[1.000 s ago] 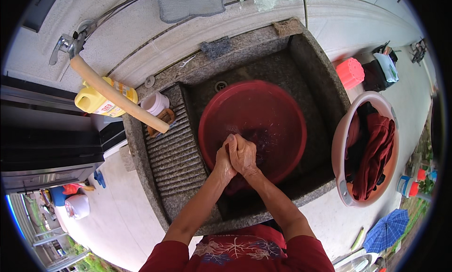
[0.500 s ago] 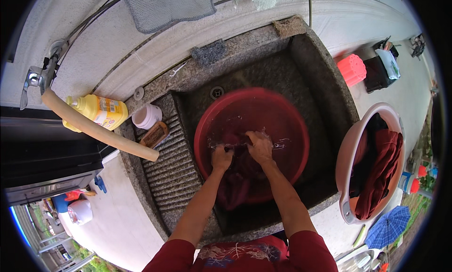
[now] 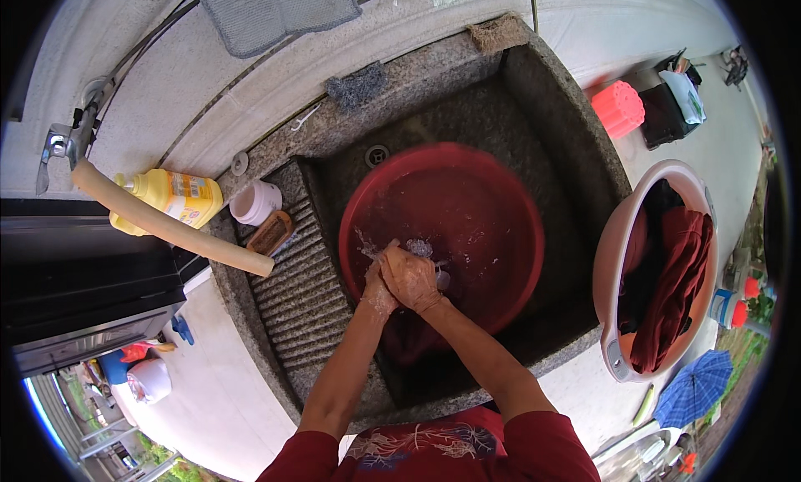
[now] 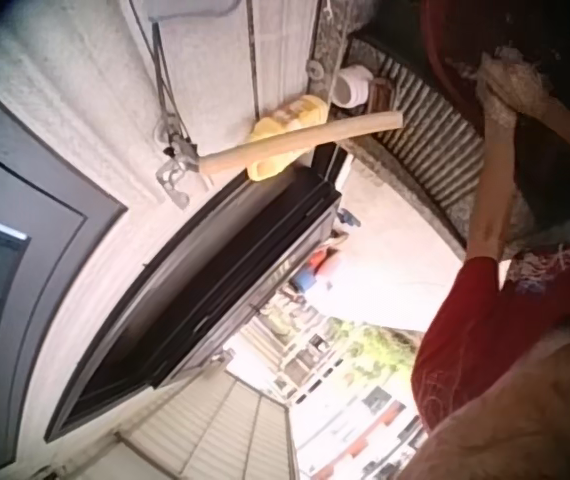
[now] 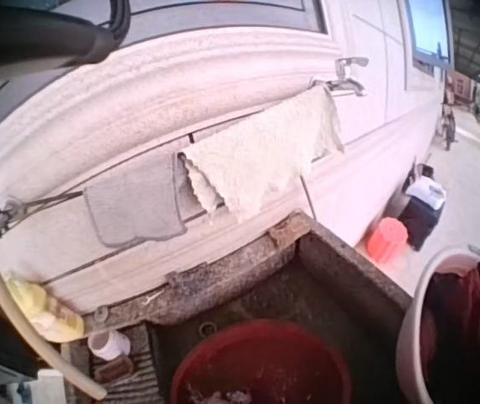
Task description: The person washes clothes by hand in a red basin filled with soapy water. They scrub and rinse a pink and white striped cloth, a dark garment, and a maroon cloth, placing each item into a pink basin after washing.
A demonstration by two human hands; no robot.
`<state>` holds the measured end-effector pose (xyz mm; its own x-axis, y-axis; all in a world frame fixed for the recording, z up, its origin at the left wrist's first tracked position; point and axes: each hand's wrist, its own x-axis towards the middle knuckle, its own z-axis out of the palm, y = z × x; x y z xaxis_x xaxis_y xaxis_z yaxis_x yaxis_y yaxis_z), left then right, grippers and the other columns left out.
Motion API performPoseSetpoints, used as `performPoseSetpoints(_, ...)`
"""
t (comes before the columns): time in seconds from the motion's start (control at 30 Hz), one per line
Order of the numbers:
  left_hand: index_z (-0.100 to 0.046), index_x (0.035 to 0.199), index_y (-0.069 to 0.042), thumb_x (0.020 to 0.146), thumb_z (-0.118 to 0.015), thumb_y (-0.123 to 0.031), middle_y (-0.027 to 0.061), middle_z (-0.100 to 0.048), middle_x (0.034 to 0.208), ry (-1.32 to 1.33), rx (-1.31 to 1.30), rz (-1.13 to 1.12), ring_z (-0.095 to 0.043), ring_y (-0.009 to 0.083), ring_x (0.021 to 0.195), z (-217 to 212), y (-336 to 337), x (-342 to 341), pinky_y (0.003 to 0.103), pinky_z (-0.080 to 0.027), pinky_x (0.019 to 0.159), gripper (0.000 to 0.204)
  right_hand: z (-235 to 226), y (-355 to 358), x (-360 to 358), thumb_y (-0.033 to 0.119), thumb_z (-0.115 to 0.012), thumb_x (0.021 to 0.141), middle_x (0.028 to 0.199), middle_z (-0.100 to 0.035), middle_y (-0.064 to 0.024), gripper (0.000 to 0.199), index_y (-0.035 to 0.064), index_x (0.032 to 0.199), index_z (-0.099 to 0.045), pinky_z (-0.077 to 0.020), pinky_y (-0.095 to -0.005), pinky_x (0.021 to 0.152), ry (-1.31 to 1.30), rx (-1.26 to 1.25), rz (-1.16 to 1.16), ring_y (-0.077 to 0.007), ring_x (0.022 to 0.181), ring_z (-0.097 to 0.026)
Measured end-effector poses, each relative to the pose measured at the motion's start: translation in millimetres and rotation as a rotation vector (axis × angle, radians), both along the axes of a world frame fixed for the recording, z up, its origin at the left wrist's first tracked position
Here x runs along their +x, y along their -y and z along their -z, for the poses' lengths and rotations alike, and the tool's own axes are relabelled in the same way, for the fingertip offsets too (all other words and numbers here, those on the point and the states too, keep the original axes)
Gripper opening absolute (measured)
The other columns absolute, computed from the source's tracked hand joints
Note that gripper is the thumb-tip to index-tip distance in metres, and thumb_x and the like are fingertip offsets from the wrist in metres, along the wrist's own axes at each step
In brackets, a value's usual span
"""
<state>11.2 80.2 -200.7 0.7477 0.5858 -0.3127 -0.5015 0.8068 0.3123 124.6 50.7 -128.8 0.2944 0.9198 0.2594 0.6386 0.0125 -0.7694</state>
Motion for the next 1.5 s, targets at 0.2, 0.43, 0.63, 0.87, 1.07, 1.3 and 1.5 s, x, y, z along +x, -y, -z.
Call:
performPoseSetpoints(0.2, -0.054, 0.114, -0.004, 0.087, -0.064, -0.032, 0.0033, -0.057, 0.110, -0.808, -0.028, -0.230, -0.053, 0.0154, 0.107, -86, -1, 4, 0.037, -0.045, 0.093, 0.041, 50, 13, 85, 0.029, -0.059, 0.086, 0.092, -0.063, -0.0187, 0.027, 0.0040, 0.096, -0.058, -0.0492, -0.0412, 0.074, -0.001, -0.544, 0.254, -0.0357, 0.087, -0.061)
performPoseSetpoints(0.43, -0.049, 0.114, -0.004, 0.074, -0.074, -0.005, 0.0081, -0.063, 0.099, -0.681, -0.015, -0.226, -0.062, 0.0189, 0.092, -112, 20, -12, 0.037, -0.051, 0.083, 0.047, 79, 41, 61, 0.014, -0.069, 0.072, 0.089, -0.062, -0.0061, 0.026, 0.0018, 0.094, -0.063, -0.0438, -0.0310, 0.082, -0.730, -0.686, -0.154, -0.0156, 0.088, -0.055)
performPoseSetpoints(0.63, -0.051, 0.102, -0.014, 0.084, -0.063, -0.011, 0.0090, -0.061, 0.102, -0.494, -0.004, -0.585, -0.060, 0.0290, 0.097, -164, 2, -84, 0.054, -0.050, 0.086, 0.022, -16, 50, 125, 0.009, -0.068, 0.075, 0.080, -0.055, 0.0052, 0.009, 0.0093, 0.082, -0.062, -0.0394, -0.0255, 0.075, -1.192, -0.260, 0.246, -0.0072, 0.079, -0.049)
performPoseSetpoints(0.87, -0.051, 0.099, -0.013, 0.081, -0.061, -0.004, 0.0079, -0.062, 0.100, -0.613, 0.138, -0.609, -0.061, 0.0285, 0.098, -172, 31, -143, 0.052, -0.050, 0.087, 0.023, -7, 80, 164, 0.009, -0.070, 0.071, 0.080, -0.061, -0.0019, 0.014, 0.0107, 0.083, -0.063, -0.0459, -0.0335, 0.073, -0.214, -0.642, 0.260, -0.0178, 0.084, -0.057)
performPoseSetpoints(1.07, -0.055, 0.095, -0.012, 0.080, -0.063, -0.005, 0.0085, -0.063, 0.102, -0.627, 0.003, -0.646, -0.061, 0.0264, 0.098, -143, 69, -164, 0.046, -0.052, 0.085, 0.019, -6, 62, 110, 0.021, -0.067, 0.076, 0.097, -0.054, -0.0139, 0.022, 0.0092, 0.093, -0.060, -0.0518, -0.0447, 0.073, 0.522, -0.636, 0.125, -0.0333, 0.093, -0.057)
performPoseSetpoints(1.3, -0.053, 0.093, -0.011, 0.078, -0.062, -0.006, 0.0073, -0.063, 0.097, -0.599, 0.086, -0.655, -0.061, 0.0238, 0.097, -155, 69, -160, 0.043, -0.050, 0.088, 0.018, 35, 37, 4, 0.031, -0.059, 0.083, 0.105, -0.062, -0.0163, 0.028, 0.0104, 0.102, -0.062, -0.0498, -0.0461, 0.082, 0.117, -0.873, -0.278, -0.0345, 0.099, -0.059)
performPoseSetpoints(1.5, -0.047, 0.091, -0.011, 0.074, -0.060, 0.000, 0.0080, -0.060, 0.095, -0.449, 0.328, -0.586, -0.059, 0.0226, 0.097, -165, 59, -170, 0.042, -0.048, 0.089, 0.024, 2, 53, 70, 0.018, -0.062, 0.083, 0.076, -0.064, -0.0048, 0.016, 0.0045, 0.092, -0.066, -0.0465, -0.0341, 0.063, -0.385, -0.714, -0.055, -0.0195, 0.065, -0.058)
